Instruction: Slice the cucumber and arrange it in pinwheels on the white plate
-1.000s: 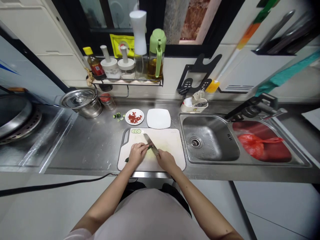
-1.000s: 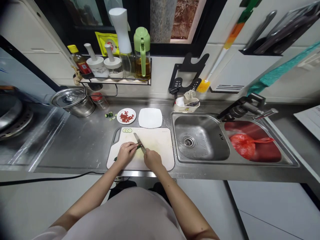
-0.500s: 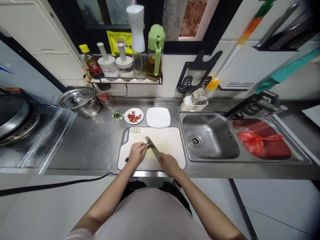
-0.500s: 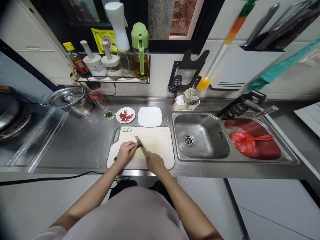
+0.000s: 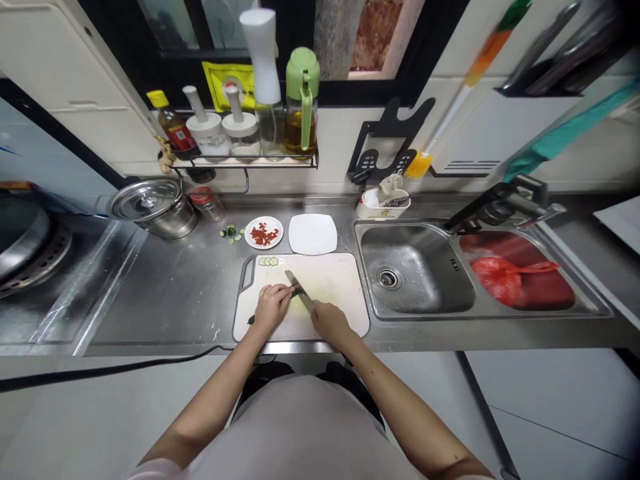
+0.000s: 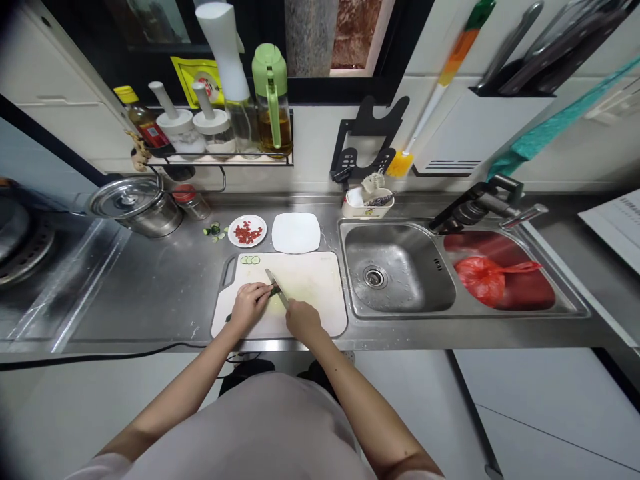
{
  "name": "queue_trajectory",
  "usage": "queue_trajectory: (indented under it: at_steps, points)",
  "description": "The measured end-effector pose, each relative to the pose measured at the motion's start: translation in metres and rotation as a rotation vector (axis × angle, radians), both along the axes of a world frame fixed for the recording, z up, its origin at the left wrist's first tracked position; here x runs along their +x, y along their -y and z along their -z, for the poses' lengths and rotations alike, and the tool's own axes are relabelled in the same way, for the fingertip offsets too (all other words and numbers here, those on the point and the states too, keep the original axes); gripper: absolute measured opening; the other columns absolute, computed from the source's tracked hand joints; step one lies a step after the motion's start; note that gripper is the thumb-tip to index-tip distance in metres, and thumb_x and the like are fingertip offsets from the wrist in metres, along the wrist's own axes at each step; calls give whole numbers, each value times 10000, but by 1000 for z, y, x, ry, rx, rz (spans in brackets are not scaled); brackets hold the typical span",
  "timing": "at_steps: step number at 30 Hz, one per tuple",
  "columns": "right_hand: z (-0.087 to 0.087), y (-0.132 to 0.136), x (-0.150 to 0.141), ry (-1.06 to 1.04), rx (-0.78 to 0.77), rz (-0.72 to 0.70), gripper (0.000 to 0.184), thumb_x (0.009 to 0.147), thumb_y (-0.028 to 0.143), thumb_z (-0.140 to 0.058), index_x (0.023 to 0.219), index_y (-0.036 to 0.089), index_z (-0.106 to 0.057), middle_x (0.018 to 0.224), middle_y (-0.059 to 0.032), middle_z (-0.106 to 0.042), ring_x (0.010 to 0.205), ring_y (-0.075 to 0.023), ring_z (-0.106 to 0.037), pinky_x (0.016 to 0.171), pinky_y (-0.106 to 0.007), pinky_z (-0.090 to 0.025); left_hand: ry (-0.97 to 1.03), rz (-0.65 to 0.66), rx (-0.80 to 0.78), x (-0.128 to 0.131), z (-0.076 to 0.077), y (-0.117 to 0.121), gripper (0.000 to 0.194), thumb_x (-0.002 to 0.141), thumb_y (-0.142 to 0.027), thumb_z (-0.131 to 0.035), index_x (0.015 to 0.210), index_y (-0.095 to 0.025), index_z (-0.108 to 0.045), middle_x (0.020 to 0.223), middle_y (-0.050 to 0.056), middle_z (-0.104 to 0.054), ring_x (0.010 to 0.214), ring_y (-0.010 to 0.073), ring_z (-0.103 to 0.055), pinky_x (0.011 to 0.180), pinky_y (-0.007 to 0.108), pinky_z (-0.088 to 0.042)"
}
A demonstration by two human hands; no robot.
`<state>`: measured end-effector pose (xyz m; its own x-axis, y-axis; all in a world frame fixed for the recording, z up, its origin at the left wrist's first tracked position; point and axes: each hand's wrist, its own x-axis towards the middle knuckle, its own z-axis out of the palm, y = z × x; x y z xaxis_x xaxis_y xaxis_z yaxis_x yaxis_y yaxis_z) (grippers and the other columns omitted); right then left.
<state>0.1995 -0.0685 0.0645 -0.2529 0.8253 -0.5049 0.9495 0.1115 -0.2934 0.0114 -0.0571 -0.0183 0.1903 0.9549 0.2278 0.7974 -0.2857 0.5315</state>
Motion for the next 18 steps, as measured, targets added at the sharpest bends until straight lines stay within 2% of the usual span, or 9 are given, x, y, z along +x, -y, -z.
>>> queue_trajectory:
  at_steps: [10,18]
  points:
    - [8,-8,-16,7,33,0,321,950,172,-324,1136,130,-583,1002,-145,-694,949,-239,-659,781,-319,-468,2,-2,-22,0,1,1,242,934,-266,-513,1072,-263,-712,1035,47,-708,990,178,-623,967,397,-395]
    - [2,10,-2,39,-24,1,297,942,174,-353,1128,139,-582,1004,-148,-692,966,-245,-655,759,-317,-455,-15,-20,-46,2,-4,1,242,940,-277,-506,1071,-269,-709,1044,40,-705,981,174,-623,987,405,-366]
